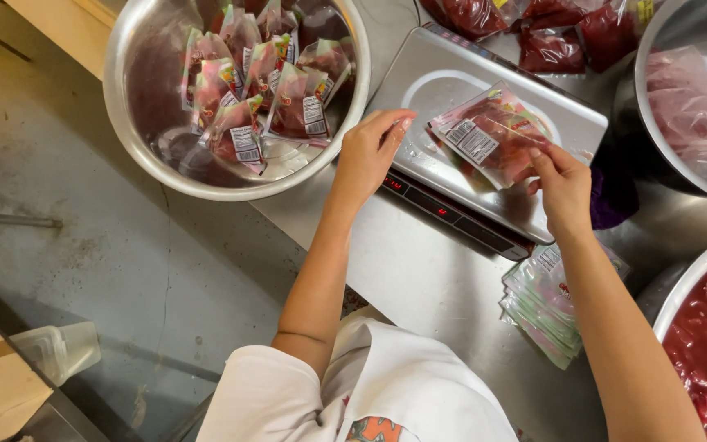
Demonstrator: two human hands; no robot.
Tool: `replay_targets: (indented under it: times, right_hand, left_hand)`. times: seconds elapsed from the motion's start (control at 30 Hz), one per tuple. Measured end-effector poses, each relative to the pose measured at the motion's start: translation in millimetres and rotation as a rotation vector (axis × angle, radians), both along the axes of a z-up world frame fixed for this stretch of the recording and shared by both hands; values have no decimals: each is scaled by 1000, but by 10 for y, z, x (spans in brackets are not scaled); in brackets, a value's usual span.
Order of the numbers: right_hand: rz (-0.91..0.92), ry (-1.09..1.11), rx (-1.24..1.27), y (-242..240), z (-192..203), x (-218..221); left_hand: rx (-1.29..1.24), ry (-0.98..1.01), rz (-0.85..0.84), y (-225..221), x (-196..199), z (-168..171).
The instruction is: Scooping marinated meat into small plastic bags, weighing each portion on a digital scale, and placing the finished bags into a large metal bowl.
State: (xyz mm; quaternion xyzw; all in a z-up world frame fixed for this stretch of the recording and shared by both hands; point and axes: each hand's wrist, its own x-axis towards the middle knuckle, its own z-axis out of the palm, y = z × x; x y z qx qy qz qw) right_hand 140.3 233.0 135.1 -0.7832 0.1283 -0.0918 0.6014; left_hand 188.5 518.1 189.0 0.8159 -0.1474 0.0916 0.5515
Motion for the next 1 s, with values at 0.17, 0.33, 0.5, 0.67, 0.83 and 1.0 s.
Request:
replay_targets:
  times: [0.17, 0.33, 0.5, 0.67, 0.83, 1.0]
  right_hand:
    - [59, -124, 302, -52, 17, -42]
    - [65, -30, 633, -146, 340, -108]
    - [14, -95, 756, -408, 586, -449]
    - [-39, -159, 750, -808, 822, -1185]
    - [-66, -62, 523, -1654, 564, -2213]
    - [-107, 422, 50, -1641, 899, -2725]
  left_hand:
    - [-16, 5, -40, -102, 26, -83]
    - [46, 88, -182, -290, -5, 54]
    - [-157, 91, -505, -1107, -213, -67]
    - [-102, 57, -725, -2353, -634, -388]
    - [155, 51, -885, -3000, -1225, -235]
    - [606, -152, -1156, -3827, -1889, -374]
